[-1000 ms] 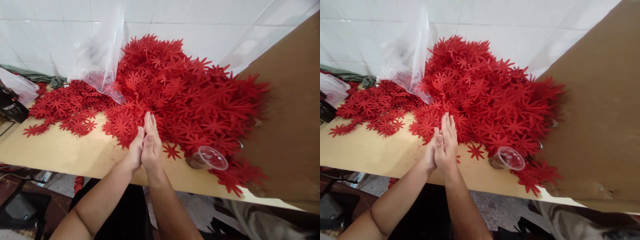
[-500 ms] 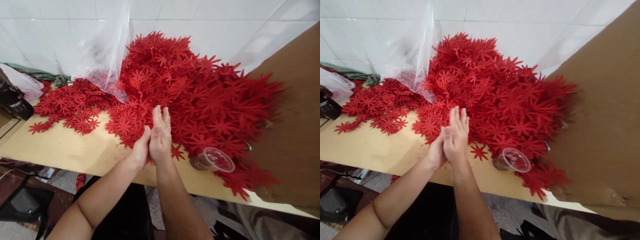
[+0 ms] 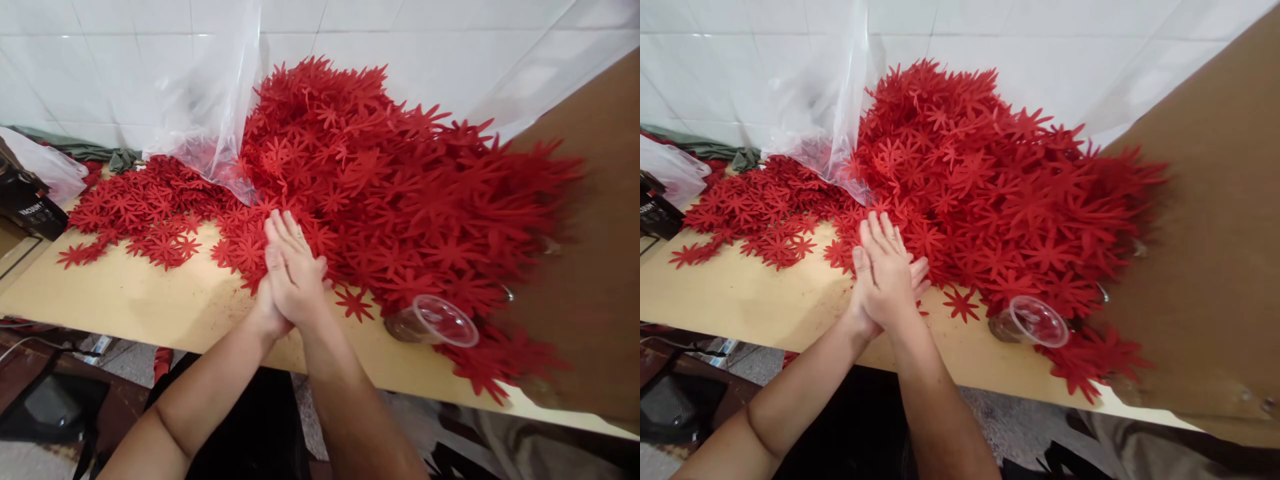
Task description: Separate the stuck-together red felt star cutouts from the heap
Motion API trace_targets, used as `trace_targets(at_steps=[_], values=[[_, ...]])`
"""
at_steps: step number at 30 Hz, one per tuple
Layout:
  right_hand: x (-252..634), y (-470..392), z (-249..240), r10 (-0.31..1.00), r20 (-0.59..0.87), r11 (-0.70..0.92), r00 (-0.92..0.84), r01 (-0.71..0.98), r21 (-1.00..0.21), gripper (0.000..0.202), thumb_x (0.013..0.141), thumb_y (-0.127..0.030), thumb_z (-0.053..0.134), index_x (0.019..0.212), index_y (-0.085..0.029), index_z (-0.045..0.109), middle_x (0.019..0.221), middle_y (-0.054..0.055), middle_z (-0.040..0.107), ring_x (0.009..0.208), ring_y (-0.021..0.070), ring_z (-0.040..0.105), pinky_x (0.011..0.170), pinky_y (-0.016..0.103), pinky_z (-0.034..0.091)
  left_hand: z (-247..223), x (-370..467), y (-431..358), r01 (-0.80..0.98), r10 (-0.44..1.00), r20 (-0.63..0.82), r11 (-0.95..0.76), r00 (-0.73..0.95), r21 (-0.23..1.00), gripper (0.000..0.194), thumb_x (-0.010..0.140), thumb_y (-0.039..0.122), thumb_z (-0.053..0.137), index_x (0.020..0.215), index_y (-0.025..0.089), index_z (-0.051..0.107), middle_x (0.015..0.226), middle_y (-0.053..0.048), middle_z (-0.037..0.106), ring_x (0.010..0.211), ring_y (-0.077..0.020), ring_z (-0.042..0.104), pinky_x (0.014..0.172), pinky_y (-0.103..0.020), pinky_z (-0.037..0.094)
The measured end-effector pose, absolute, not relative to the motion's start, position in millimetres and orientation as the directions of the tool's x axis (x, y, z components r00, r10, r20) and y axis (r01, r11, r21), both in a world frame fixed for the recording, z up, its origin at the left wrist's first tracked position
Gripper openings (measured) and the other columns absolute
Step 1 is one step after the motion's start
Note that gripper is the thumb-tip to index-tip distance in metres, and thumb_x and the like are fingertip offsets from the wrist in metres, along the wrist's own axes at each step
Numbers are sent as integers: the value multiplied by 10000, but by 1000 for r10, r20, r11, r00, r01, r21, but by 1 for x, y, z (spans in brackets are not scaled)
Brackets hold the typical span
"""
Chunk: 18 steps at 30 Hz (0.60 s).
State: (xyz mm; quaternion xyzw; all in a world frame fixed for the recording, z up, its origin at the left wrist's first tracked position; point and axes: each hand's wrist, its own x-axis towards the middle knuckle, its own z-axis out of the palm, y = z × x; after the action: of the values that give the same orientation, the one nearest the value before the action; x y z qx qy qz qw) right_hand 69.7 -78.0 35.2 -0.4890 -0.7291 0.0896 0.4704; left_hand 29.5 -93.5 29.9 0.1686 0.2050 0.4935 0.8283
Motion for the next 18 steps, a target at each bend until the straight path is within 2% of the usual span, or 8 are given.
trace_targets(at_steps=[3,6,8,10,14,16,18], values=[[69,-77,26,762,631,554,-147,652,-518,497,912,-420,309,1352,-238,452,1472,55,385,1401,235,295,1150,547,218,30,16,-81,-793,893,-120,442,434,419,643,867,572,212,1330,202,462,1352,-70,535,1393,-220,304,1148,-438,227],[59,-95,4,749,642,569,-162,654,-498,500,919,-333,314,1396,-198,380,1466,91,390,1394,211,311,1139,511,272,32,-2,-67,-800,916,-192,401,352,446,608,861,558,295,1295,186,504,1330,-83,554,1396,-232,296,1139,-434,252],[54,-107,-7,752,649,558,-111,632,-538,537,922,-338,311,1428,-159,307,1486,128,343,1410,211,271,1125,506,299,34,-7,-65,-792,926,-230,377,301,480,631,868,570,295,1291,154,508,1351,-104,533,1405,-231,275,1142,-405,256],[53,-109,-8,744,667,559,-53,597,-576,558,925,-391,299,1428,-148,306,1498,138,313,1423,217,231,1132,523,275,36,-3,-72,-787,932,-234,359,277,501,597,898,530,255,1303,164,497,1396,-78,491,1414,-194,254,1150,-355,244],[67,-86,11,808,588,499,38,488,-717,607,925,-511,187,1377,-173,410,1479,107,361,1418,205,249,1160,515,218,38,16,-93,-765,971,-79,227,226,603,439,948,327,263,1323,229,469,1474,23,393,1403,-93,261,1158,-233,198],[73,-77,19,848,524,442,79,442,-781,653,914,-549,149,1376,-171,413,1482,104,358,1416,210,253,1162,508,218,42,20,-98,-747,969,-23,203,244,633,433,950,309,274,1318,210,479,1469,14,403,1405,-91,253,1167,-226,168],[71,-80,21,825,558,466,87,455,-759,635,916,-539,178,1402,-178,368,1499,97,324,1423,211,234,1166,507,205,46,17,-96,-759,958,-25,240,284,605,478,946,386,251,1311,193,491,1448,-8,434,1418,-125,231,1180,-276,164]])
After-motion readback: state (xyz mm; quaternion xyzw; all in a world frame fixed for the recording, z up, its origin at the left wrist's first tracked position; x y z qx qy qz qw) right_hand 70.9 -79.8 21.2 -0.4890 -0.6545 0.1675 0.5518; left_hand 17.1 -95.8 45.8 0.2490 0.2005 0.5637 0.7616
